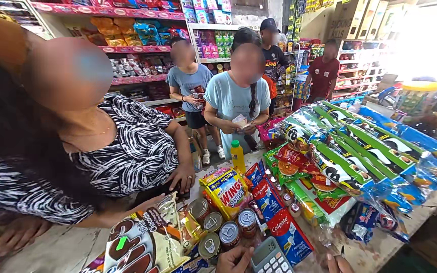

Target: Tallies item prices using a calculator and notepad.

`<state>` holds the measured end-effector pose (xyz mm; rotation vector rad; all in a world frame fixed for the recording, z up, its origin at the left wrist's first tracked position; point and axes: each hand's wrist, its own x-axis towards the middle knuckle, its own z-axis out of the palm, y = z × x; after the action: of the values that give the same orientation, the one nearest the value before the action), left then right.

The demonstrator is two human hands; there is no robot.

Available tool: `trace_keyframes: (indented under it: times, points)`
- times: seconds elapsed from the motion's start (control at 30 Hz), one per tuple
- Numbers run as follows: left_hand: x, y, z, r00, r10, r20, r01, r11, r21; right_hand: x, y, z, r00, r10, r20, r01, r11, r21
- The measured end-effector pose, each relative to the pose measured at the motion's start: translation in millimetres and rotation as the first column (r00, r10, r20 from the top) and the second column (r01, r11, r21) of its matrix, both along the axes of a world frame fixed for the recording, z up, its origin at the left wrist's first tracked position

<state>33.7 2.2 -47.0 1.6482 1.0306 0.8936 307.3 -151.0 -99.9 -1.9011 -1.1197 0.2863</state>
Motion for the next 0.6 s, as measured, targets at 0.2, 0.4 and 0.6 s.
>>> trace_keyframes:
  times: [0.2,0.4,0.6]
  points:
    - [-2.1,2.4,-6.4,1.0,-0.013,-0.007,0.013,1.0,0.018,-0.2,0.8,1.0,1.0,0.011,-0.007,-0.01,0.999,0.031]
    - [-1.3,1.4,-3.5,1.0,-0.005,-0.001,0.005,1.0,0.017,-0.5,0.5,-1.1,1.0,-0.006,0.003,0.006,1.0,-0.015]
    - [-2.4,3.2,-4.6,1.0,0.007,0.001,-0.007,1.0,0.01,1.1,0.5,-5.0,1.0,-0.004,0.004,0.004,1.0,0.002]
